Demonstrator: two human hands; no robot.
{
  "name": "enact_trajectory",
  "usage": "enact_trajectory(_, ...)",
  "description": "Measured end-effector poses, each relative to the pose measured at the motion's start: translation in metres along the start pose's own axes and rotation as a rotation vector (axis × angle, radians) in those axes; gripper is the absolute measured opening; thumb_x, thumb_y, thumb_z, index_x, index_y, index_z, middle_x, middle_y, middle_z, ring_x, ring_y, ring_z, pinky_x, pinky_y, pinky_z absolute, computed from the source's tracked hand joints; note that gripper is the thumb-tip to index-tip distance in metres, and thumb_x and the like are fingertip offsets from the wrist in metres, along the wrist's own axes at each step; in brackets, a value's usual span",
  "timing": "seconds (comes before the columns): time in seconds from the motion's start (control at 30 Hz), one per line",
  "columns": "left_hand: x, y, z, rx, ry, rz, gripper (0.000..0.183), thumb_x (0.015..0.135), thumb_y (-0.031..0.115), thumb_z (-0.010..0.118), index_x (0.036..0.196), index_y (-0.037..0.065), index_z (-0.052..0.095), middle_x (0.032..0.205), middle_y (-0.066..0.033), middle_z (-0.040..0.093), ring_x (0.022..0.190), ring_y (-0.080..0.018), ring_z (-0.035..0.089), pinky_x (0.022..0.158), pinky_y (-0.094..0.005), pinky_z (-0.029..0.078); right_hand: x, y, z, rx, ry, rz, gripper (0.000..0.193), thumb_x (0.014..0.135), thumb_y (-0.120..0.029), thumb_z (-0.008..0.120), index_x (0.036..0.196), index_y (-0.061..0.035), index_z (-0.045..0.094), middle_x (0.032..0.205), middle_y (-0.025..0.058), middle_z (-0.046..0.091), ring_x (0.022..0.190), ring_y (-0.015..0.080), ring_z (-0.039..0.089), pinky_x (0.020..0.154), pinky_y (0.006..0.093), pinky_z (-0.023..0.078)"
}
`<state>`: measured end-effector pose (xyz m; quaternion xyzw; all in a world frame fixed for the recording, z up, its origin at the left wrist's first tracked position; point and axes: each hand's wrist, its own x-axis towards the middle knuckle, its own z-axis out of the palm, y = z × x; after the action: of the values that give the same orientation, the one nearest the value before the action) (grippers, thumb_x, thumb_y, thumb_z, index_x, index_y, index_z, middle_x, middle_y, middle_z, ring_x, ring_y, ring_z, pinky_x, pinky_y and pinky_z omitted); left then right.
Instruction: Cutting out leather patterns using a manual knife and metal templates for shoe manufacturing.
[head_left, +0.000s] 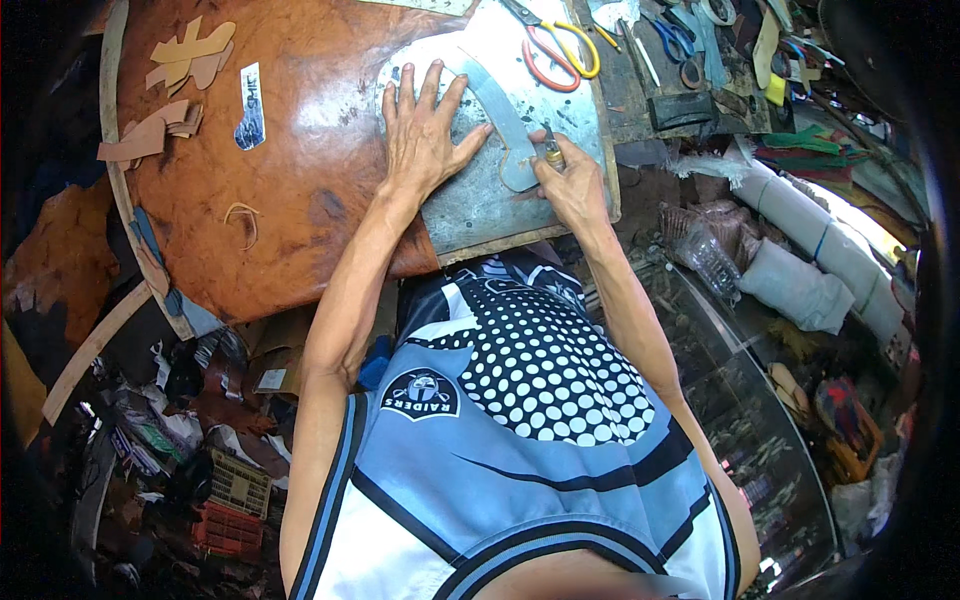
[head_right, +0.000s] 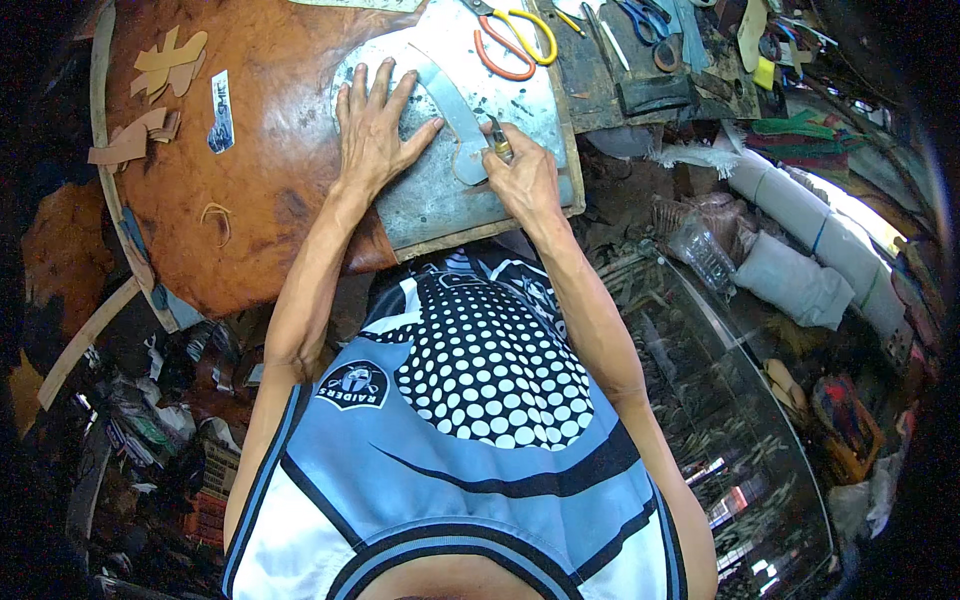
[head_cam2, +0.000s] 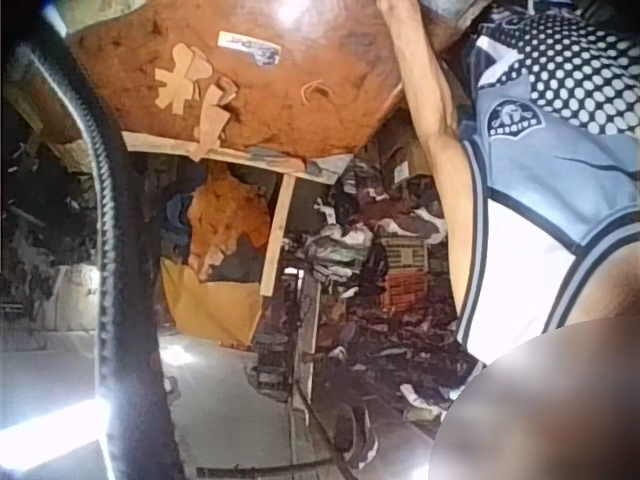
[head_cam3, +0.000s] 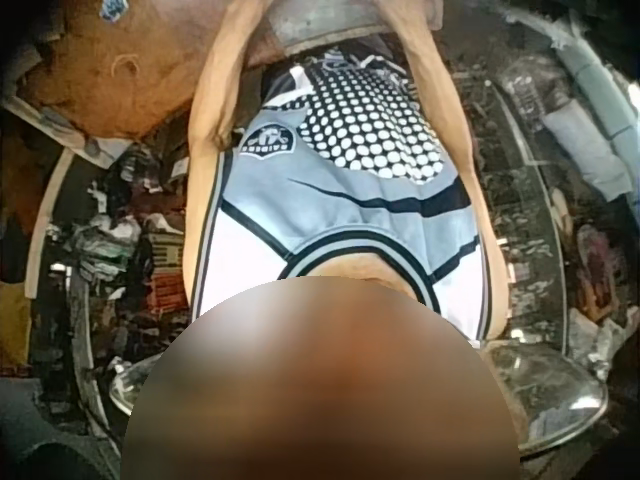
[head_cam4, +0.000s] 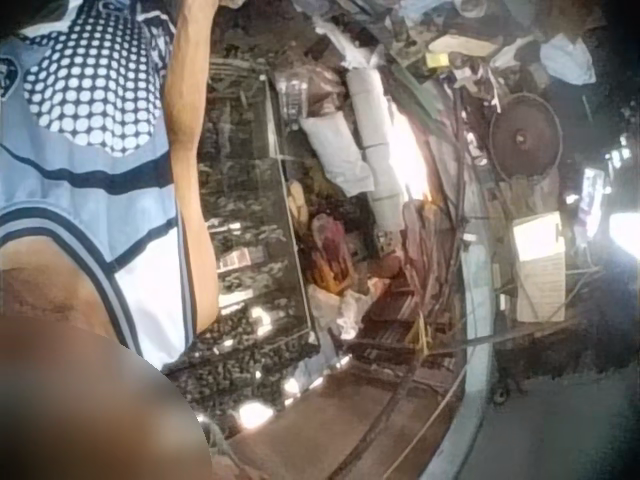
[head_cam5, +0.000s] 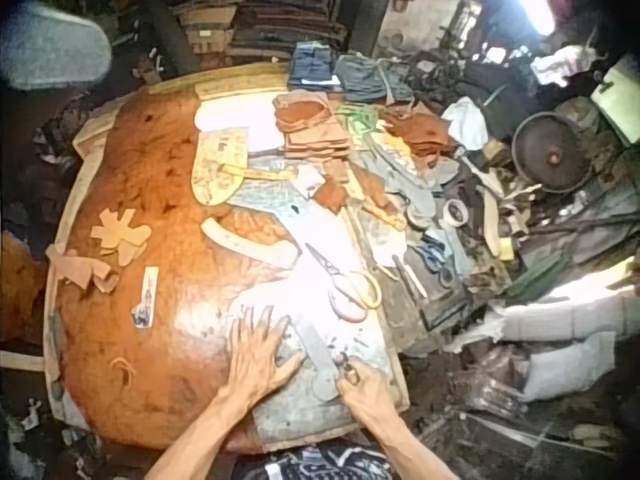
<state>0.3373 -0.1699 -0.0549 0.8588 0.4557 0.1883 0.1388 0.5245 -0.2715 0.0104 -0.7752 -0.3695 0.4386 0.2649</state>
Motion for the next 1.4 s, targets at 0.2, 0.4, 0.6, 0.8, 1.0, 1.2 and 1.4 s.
enact_trajectory(0.2,-0.003,0.004,-0.005,-0.043,0.005,-0.018,0.077,0.072,0.065,0.073,0.132,0.018,0.059,0.15,-0.0192,0.037,0.141,-0.0456,0.023,0.113,-0.0645,0.016,-0.008,-0.017,-0.001,-0.202,0.004,-0.064,0.034,0.085,-0.017,0.061,0.117,-0.0048,0.065,0.084,0.0201,0.069,0.075,0.0276,0.069,0.072,0.0372,0.052)
enact_trajectory(0.4,-0.003,0.004,-0.006,-0.049,0.01,-0.02,0.08,0.069,0.066,0.075,0.13,0.017,0.06,0.148,-0.0193,0.039,0.141,-0.0461,0.024,0.112,-0.0652,0.016,-0.01,-0.019,0.002,-0.179,-0.007,-0.049,0.034,0.086,-0.017,0.061,0.117,-0.0053,0.065,0.087,0.0211,0.069,0.08,0.0323,0.07,0.074,0.0402,0.052)
enact_trajectory(0.6,-0.003,0.003,-0.007,-0.059,0.023,-0.024,0.079,0.068,0.066,0.075,0.128,0.016,0.061,0.147,-0.0191,0.04,0.14,-0.0463,0.024,0.111,-0.0667,0.016,-0.008,-0.018,0.002,-0.18,-0.009,-0.057,0.033,0.087,-0.018,0.061,0.117,-0.0047,0.065,0.086,0.021,0.069,0.08,0.0319,0.07,0.073,0.0401,0.052)
enact_trajectory(0.8,-0.004,0.002,-0.004,-0.072,0.053,-0.012,0.079,0.069,0.067,0.074,0.128,0.016,0.061,0.146,-0.0193,0.04,0.139,-0.0465,0.025,0.11,-0.0672,0.016,-0.007,-0.007,0.005,-0.423,0.061,-0.224,0.034,0.089,-0.022,0.063,0.122,-0.0125,0.064,0.092,0.0238,0.068,0.086,0.0375,0.068,0.075,0.044,0.053)
enact_trajectory(1.0,-0.004,0.0,-0.008,-0.072,0.037,-0.01,0.08,0.069,0.068,0.073,0.13,0.016,0.061,0.147,-0.0193,0.039,0.14,-0.046,0.022,0.111,-0.0668,0.015,-0.02,0.007,0.005,-0.545,0.059,-0.28,0.039,0.088,-0.027,0.068,0.126,-0.0192,0.064,0.09,0.0203,0.066,0.086,0.0368,0.066,0.076,0.0449,0.052)
enact_trajectory(1.2,-0.005,-0.002,-0.002,-0.086,0.038,-0.005,0.081,0.07,0.069,0.072,0.13,0.015,0.061,0.149,-0.0192,0.037,0.142,-0.0453,0.02,0.112,-0.0668,0.013,-0.028,0.007,0.003,-0.543,0.043,-0.274,0.045,0.087,-0.032,0.07,0.13,-0.0224,0.063,0.087,0.0173,0.063,0.082,0.0338,0.064,0.074,0.0434,0.05)
enact_trajectory(1.4,-0.004,-0.003,-0.003,-0.077,0.042,0.004,0.08,0.071,0.069,0.071,0.13,0.015,0.062,0.15,-0.0199,0.036,0.142,-0.0463,0.02,0.112,-0.0658,0.013,-0.029,0.005,0.003,-0.538,0.024,-0.273,0.045,0.087,-0.032,0.07,0.131,-0.0235,0.062,0.086,0.016,0.061,0.081,0.0331,0.064,0.074,0.0431,0.051)
